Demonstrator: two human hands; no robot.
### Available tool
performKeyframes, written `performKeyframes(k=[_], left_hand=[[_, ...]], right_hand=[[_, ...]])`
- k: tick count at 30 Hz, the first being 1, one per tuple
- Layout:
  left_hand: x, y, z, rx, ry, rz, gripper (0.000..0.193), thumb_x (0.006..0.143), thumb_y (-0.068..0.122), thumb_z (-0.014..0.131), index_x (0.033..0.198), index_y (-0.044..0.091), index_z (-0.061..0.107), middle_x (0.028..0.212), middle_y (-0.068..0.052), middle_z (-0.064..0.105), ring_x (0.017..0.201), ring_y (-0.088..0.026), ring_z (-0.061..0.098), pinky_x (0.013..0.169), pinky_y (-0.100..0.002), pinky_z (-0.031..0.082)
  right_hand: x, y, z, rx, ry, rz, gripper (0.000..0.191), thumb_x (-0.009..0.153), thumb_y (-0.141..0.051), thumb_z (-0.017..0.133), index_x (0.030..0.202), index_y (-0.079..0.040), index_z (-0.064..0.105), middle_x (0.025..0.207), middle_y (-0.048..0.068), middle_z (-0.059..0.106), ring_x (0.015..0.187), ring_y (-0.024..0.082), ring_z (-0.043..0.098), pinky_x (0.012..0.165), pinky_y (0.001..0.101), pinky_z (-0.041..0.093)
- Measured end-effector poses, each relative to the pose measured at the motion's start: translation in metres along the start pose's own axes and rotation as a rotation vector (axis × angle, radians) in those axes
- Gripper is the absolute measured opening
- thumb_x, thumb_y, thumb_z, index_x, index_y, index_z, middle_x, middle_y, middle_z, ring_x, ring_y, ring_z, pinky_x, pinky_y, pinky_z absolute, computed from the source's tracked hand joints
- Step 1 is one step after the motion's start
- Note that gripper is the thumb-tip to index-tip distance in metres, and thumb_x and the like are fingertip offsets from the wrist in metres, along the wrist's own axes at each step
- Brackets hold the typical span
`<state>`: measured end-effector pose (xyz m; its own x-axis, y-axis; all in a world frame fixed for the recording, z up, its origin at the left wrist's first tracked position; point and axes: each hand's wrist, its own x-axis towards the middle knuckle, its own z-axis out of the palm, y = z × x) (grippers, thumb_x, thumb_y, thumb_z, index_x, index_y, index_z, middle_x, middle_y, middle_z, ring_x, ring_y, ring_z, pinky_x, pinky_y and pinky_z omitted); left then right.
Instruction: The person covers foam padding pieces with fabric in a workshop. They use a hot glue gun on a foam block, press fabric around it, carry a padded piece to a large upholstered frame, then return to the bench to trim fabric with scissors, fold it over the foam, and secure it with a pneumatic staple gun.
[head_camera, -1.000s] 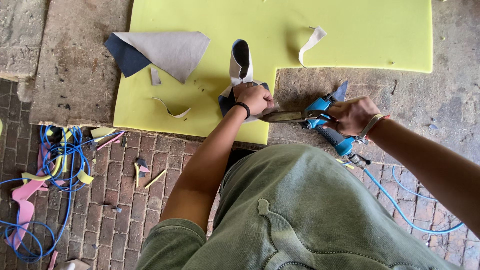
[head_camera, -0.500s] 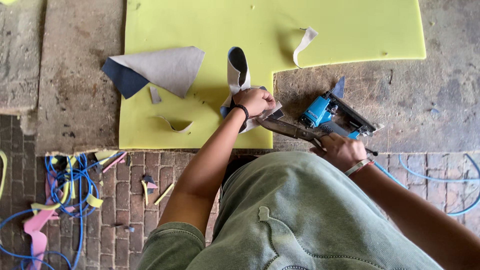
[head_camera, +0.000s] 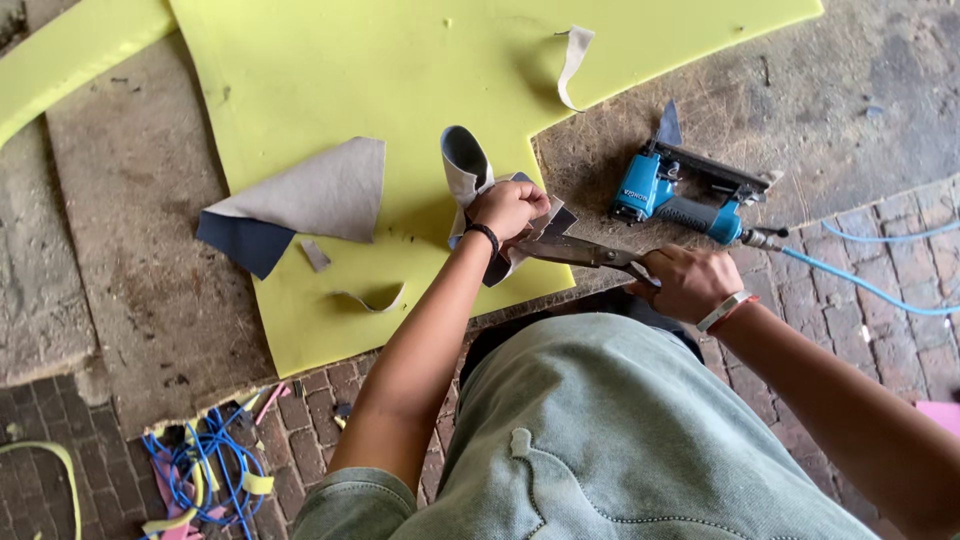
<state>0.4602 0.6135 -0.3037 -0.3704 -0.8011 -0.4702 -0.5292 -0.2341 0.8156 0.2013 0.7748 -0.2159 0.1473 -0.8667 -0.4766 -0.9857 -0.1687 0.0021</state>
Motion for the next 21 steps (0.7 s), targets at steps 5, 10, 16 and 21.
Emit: performKeyframes(k=[5,10,16,21], left_hand=[[0.003,0.0,0.007,-0.23,-0.03,-0.145,0.012,0.089,0.018,0.073,0.095,0.009,0.077,0.084,0.003,0.073,0.077,-0.008,0.066,0.067,-0.03,0.056],[0.01,-0.014,0.004,-0.402,0.076,0.053,0.013,0.095,0.017,0.073,0.095,0.004,0.076,0.086,0.0,0.074,0.079,-0.009,0.064,0.073,-0.027,0.052],[-0.097,-0.051,-0.048,0.271,0.158,0.089,0.02,0.086,0.03,0.081,0.09,0.011,0.075,0.083,-0.006,0.076,0.073,-0.02,0.071,0.067,-0.034,0.056],[-0.131,-0.023,-0.12,0.63,0.585,-0.168,0.042,0.093,0.023,0.07,0.134,0.018,0.063,0.115,-0.014,0.074,0.105,-0.034,0.07,0.088,-0.045,0.055]], right_hand=[[0.01,-0.01,-0.009,0.021,-0.245,0.072,0.055,0.1,-0.067,0.043,0.115,-0.02,0.066,0.102,0.002,0.072,0.079,0.015,0.072,0.058,0.0291,0.058],[0.011,0.009,-0.004,0.055,-0.184,0.09,0.05,0.096,-0.066,0.046,0.114,-0.025,0.069,0.101,-0.001,0.073,0.08,0.016,0.073,0.057,0.0339,0.06],[0.049,0.065,-0.014,0.223,0.362,0.094,0.053,0.089,-0.07,0.063,0.088,-0.018,0.075,0.085,0.007,0.073,0.078,0.029,0.071,0.065,0.0434,0.055],[0.166,0.094,-0.063,0.293,0.325,0.157,0.054,0.084,-0.071,0.073,0.087,-0.018,0.078,0.083,0.014,0.074,0.077,0.037,0.07,0.068,0.0491,0.055]])
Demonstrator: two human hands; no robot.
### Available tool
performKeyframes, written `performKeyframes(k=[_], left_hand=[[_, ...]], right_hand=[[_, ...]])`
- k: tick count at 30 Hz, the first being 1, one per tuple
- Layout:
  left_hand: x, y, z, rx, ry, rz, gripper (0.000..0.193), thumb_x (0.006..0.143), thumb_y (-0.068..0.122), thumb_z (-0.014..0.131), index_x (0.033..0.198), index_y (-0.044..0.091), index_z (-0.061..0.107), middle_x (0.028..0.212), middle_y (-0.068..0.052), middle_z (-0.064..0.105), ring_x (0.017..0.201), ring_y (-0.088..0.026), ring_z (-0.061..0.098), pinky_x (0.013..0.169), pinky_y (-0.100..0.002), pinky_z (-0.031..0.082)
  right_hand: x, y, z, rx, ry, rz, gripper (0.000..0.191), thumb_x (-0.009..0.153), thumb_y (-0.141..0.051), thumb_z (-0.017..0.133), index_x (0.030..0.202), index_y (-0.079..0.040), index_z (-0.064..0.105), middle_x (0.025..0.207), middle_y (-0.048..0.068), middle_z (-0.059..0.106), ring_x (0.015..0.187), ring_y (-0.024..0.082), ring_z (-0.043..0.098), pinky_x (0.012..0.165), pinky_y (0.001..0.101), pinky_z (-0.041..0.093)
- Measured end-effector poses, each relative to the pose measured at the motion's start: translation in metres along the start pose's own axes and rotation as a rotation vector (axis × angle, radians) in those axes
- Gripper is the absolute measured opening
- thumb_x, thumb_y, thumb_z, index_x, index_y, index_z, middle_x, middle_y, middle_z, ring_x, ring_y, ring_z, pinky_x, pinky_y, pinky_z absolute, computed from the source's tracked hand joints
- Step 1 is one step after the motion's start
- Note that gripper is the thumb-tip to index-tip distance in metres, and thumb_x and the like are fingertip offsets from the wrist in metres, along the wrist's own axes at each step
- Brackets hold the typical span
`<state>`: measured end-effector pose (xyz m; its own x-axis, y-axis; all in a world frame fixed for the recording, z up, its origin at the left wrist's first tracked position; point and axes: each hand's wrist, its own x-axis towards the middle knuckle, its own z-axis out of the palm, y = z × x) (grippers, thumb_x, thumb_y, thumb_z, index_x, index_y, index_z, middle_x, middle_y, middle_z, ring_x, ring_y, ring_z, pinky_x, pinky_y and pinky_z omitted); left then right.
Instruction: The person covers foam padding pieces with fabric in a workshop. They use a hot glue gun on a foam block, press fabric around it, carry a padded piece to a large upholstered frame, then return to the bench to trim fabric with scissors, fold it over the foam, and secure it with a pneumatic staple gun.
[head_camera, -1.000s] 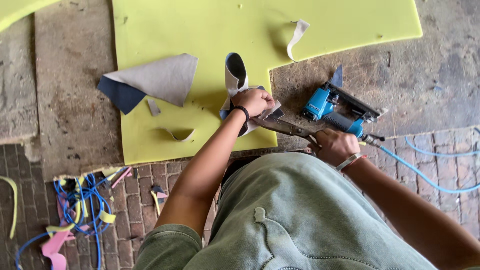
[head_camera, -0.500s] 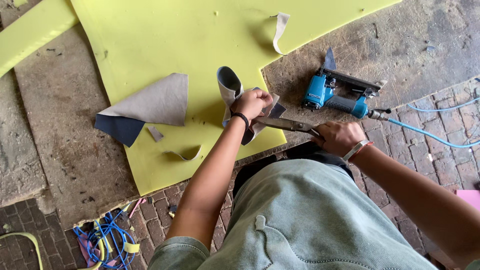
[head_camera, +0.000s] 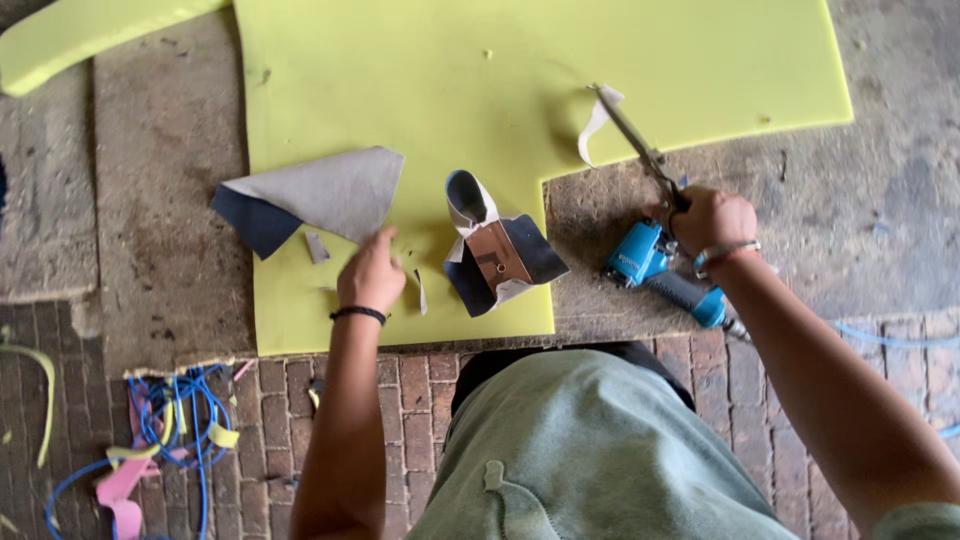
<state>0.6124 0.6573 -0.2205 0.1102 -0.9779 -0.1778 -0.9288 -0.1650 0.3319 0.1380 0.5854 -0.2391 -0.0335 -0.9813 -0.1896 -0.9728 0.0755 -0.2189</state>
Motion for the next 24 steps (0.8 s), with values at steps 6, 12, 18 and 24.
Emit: performKeyframes(k=[6,12,18,24], left_hand=[[0.065,0.098,-0.015,-0.447,0.0,0.26,0.055,0.089,0.037,0.08,0.132,0.008,0.061,0.125,-0.019,0.067,0.113,-0.036,0.065,0.092,-0.045,0.052],[0.052,0.071,-0.001,-0.718,0.324,0.022,0.016,0.092,0.01,0.073,0.107,0.007,0.077,0.096,-0.007,0.079,0.087,-0.019,0.076,0.079,-0.034,0.059],[-0.024,0.013,0.067,-1.513,0.364,-0.382,0.011,0.096,-0.001,0.064,0.103,0.007,0.069,0.102,-0.006,0.072,0.092,-0.016,0.068,0.083,-0.03,0.055],[-0.064,0.016,0.124,-1.952,0.205,-0.301,0.011,0.093,0.003,0.062,0.103,0.002,0.067,0.103,-0.01,0.072,0.099,-0.022,0.07,0.091,-0.035,0.056]], right_hand=[[0.072,-0.037,-0.007,0.089,-0.007,-0.084,0.04,0.086,-0.051,0.08,0.099,-0.014,0.078,0.089,0.014,0.075,0.08,0.034,0.072,0.072,0.0469,0.056],[0.035,-0.058,-0.002,0.468,0.283,-0.341,0.029,0.092,-0.03,0.077,0.114,-0.011,0.075,0.118,0.011,0.072,0.096,0.025,0.074,0.084,0.038,0.063],[0.031,-0.133,0.012,0.563,-0.301,-0.233,0.075,0.084,-0.046,0.082,0.144,-0.011,0.053,0.146,0.012,0.059,0.084,0.024,0.075,0.085,0.038,0.059],[0.066,-0.205,0.04,0.76,-0.565,-0.381,0.093,0.076,-0.034,0.084,0.15,-0.009,0.032,0.15,0.006,0.047,0.076,0.02,0.074,0.073,0.0343,0.059]])
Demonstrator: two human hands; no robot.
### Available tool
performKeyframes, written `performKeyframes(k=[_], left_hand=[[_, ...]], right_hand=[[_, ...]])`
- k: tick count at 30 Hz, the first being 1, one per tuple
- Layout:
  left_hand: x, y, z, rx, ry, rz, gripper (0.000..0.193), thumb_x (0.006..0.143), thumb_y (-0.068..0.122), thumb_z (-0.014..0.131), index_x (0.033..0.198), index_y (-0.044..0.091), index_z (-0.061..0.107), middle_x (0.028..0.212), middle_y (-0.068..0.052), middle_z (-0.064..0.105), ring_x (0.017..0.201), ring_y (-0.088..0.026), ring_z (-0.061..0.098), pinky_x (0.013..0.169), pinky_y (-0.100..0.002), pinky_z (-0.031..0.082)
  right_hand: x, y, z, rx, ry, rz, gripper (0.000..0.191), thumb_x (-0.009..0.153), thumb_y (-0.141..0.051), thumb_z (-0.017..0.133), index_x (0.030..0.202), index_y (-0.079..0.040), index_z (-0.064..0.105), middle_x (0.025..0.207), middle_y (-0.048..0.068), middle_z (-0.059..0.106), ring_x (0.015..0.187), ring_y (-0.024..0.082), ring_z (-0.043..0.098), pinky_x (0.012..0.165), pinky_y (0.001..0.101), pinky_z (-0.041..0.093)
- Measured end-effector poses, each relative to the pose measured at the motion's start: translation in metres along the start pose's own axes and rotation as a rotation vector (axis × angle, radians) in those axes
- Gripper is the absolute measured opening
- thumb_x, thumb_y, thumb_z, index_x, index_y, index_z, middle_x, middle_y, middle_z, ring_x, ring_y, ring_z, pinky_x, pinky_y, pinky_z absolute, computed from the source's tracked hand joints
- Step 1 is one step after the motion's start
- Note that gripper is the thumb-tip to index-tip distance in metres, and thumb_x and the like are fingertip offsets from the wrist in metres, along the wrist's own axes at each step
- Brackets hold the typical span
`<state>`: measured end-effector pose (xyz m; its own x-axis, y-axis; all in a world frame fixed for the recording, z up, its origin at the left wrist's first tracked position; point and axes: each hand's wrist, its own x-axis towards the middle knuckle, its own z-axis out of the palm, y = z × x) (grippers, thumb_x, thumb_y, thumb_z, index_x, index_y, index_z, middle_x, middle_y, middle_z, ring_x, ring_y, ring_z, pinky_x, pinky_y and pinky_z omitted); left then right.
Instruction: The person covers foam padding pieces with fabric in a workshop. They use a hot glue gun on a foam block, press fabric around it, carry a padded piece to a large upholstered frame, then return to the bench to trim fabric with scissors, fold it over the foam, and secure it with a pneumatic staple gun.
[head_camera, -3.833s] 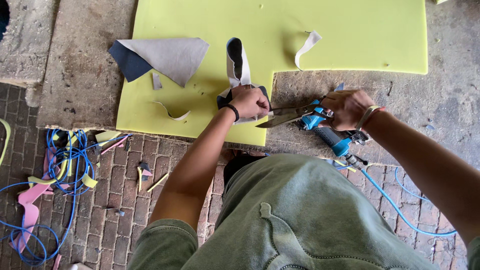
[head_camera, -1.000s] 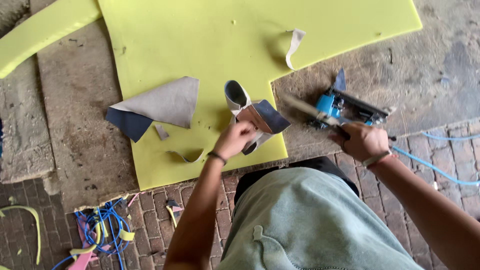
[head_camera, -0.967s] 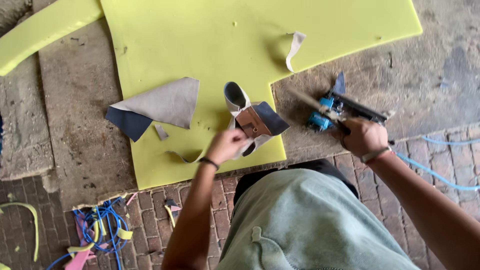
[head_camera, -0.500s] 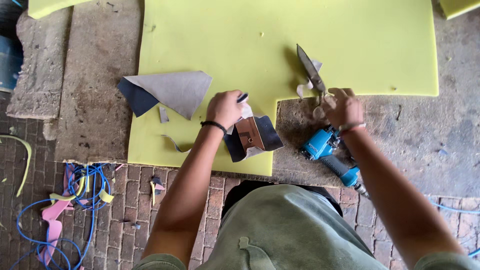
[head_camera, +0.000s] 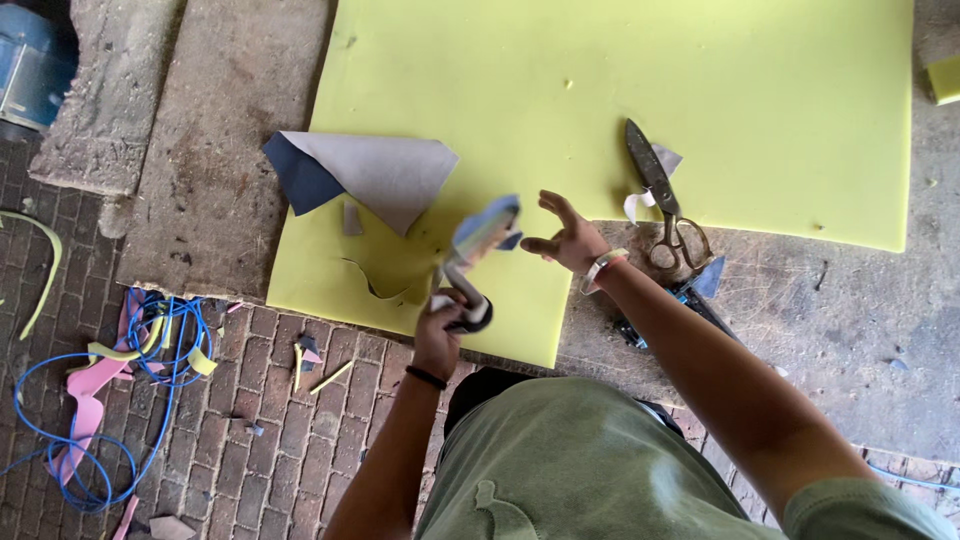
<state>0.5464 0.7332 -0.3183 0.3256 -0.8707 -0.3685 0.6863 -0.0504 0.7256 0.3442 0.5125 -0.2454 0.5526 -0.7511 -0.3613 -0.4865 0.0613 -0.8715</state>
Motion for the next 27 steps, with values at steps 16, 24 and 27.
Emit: performKeyframes(k=[16,24,27], left_hand=[[0.153,0.026,0.044,0.642,-0.659,-0.184,0.03,0.104,0.012,0.054,0.13,0.007,0.068,0.116,0.0,0.072,0.097,-0.009,0.064,0.088,-0.027,0.053],[0.16,-0.021,0.053,0.528,-0.935,-0.384,0.017,0.106,0.01,0.051,0.114,0.007,0.066,0.107,0.001,0.069,0.096,-0.009,0.063,0.09,-0.029,0.056],[0.156,-0.027,0.044,0.52,-0.94,-0.398,0.017,0.109,0.009,0.051,0.114,0.007,0.067,0.105,0.002,0.068,0.095,-0.008,0.061,0.089,-0.028,0.054]], right_hand=[[-0.027,-0.015,0.068,0.229,0.338,0.171,0.067,0.082,-0.014,0.083,0.136,-0.004,0.046,0.124,0.015,0.063,0.095,0.02,0.073,0.076,0.0323,0.063],[-0.045,0.006,0.072,0.193,0.351,0.368,0.059,0.082,-0.016,0.084,0.126,0.001,0.048,0.102,0.016,0.073,0.085,0.02,0.074,0.071,0.0312,0.062],[-0.059,0.015,0.073,0.225,0.355,0.322,0.061,0.076,-0.016,0.086,0.122,0.002,0.05,0.104,0.014,0.07,0.088,0.02,0.073,0.068,0.0315,0.063]])
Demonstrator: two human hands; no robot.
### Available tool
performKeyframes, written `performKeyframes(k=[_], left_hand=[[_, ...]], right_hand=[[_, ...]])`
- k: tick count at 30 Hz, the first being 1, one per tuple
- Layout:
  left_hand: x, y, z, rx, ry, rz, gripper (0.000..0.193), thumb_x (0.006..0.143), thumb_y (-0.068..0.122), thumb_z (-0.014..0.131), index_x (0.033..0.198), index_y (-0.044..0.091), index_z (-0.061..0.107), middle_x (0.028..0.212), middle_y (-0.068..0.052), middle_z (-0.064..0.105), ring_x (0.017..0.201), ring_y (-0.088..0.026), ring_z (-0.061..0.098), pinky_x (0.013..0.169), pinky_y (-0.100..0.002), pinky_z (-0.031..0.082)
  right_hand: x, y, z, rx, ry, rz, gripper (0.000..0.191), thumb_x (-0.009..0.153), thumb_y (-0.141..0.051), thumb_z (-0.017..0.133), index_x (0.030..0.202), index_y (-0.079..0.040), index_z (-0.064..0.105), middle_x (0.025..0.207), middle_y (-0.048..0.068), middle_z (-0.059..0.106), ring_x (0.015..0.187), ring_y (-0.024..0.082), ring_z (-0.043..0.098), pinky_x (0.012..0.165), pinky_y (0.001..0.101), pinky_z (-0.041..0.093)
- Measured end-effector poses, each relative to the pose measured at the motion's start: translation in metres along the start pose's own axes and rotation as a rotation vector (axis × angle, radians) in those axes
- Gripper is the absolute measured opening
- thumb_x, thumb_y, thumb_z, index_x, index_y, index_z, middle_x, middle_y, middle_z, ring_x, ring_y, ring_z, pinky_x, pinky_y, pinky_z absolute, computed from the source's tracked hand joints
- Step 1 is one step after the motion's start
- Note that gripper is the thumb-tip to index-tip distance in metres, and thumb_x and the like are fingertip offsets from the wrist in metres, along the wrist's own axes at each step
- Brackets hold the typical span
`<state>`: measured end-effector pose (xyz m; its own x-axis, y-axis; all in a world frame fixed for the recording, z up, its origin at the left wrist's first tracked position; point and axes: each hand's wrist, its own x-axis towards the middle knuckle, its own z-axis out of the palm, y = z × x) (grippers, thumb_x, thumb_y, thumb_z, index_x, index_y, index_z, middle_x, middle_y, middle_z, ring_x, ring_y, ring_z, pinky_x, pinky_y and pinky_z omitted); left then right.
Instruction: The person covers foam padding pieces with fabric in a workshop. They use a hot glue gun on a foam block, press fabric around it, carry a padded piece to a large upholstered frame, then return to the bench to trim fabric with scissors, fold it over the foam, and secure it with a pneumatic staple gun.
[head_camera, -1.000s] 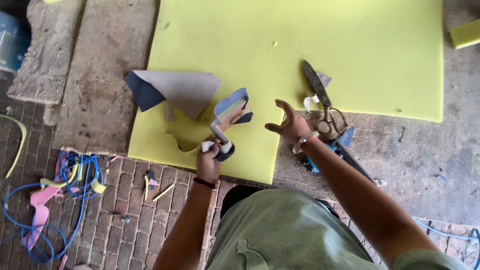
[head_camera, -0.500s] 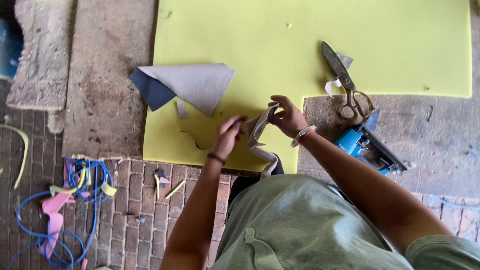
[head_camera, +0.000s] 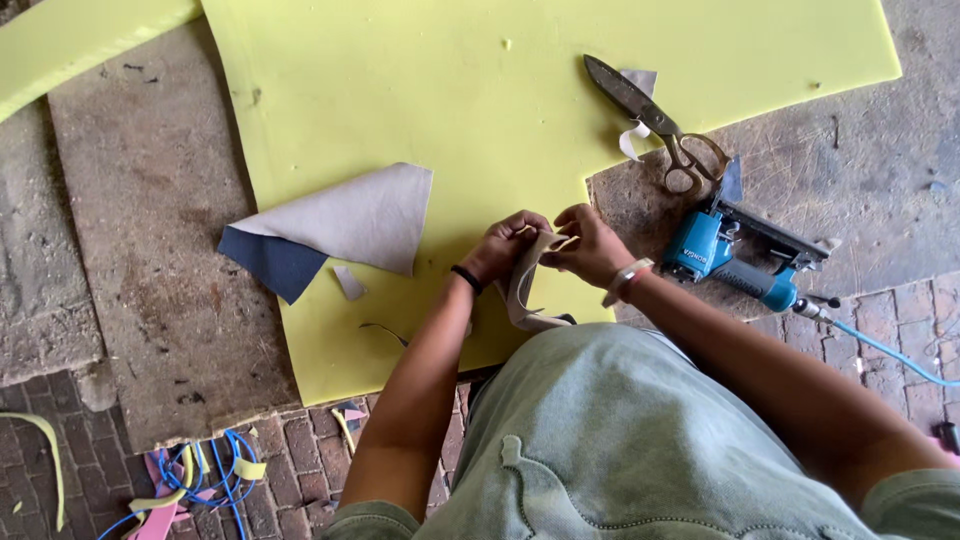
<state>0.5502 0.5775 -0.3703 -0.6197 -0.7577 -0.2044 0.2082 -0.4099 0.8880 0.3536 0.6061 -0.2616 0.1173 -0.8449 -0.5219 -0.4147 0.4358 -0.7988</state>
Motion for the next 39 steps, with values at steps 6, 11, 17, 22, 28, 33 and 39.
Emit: performKeyframes(k=[6,11,17,22,28,33,39], left_hand=[[-0.004,0.007,0.016,0.505,0.118,0.004,0.011,0.109,0.018,0.055,0.108,0.01,0.063,0.1,-0.003,0.067,0.094,-0.015,0.063,0.088,-0.032,0.054],[-0.008,0.03,0.038,0.659,0.191,-0.029,0.02,0.105,0.032,0.052,0.109,0.014,0.061,0.101,-0.004,0.072,0.094,-0.02,0.07,0.083,-0.035,0.055],[-0.013,0.027,0.037,0.564,0.234,-0.036,0.023,0.107,0.033,0.054,0.106,0.013,0.064,0.097,-0.004,0.072,0.094,-0.019,0.069,0.085,-0.035,0.054],[-0.008,0.018,0.039,0.498,0.277,0.033,0.027,0.099,0.033,0.061,0.11,0.009,0.06,0.1,-0.008,0.07,0.094,-0.019,0.068,0.084,-0.033,0.056],[-0.021,0.021,0.059,1.003,0.511,0.126,0.041,0.087,0.021,0.07,0.122,0.003,0.061,0.118,-0.02,0.064,0.105,-0.036,0.064,0.088,-0.044,0.054],[-0.023,0.024,0.056,1.156,0.586,0.009,0.022,0.098,0.019,0.068,0.116,0.008,0.064,0.113,-0.014,0.069,0.107,-0.033,0.066,0.095,-0.045,0.054],[-0.022,0.033,0.028,0.738,0.352,0.127,0.017,0.101,0.02,0.06,0.11,0.005,0.064,0.106,-0.014,0.065,0.095,-0.028,0.069,0.084,-0.038,0.056]], right_hand=[[-0.017,0.01,-0.02,0.465,-0.101,0.172,0.044,0.096,-0.036,0.063,0.119,0.001,0.069,0.099,0.009,0.074,0.083,0.017,0.075,0.068,0.0284,0.062],[0.0,0.004,-0.018,0.11,-0.136,0.262,0.033,0.098,-0.03,0.065,0.106,0.001,0.075,0.083,0.007,0.075,0.07,0.015,0.072,0.064,0.0294,0.061],[0.004,0.015,-0.016,-0.023,-0.113,0.144,0.023,0.097,-0.02,0.068,0.098,0.001,0.078,0.078,0.008,0.074,0.066,0.012,0.069,0.061,0.0281,0.058],[0.018,0.02,-0.008,-0.096,-0.061,0.195,0.02,0.096,-0.018,0.068,0.099,-0.002,0.079,0.076,0.008,0.076,0.064,0.013,0.07,0.059,0.028,0.058],[0.044,0.018,0.003,-0.008,-0.168,0.242,0.022,0.099,-0.016,0.062,0.097,0.0,0.078,0.074,0.008,0.075,0.062,0.014,0.071,0.058,0.0293,0.06],[0.05,0.008,0.013,0.148,-0.175,0.174,0.022,0.099,-0.015,0.061,0.096,0.0,0.076,0.071,0.008,0.073,0.06,0.015,0.07,0.056,0.0299,0.059],[0.029,-0.003,0.011,-0.012,-0.119,0.057,0.019,0.098,-0.017,0.065,0.102,-0.003,0.076,0.075,0.005,0.075,0.065,0.012,0.071,0.062,0.0273,0.058]])
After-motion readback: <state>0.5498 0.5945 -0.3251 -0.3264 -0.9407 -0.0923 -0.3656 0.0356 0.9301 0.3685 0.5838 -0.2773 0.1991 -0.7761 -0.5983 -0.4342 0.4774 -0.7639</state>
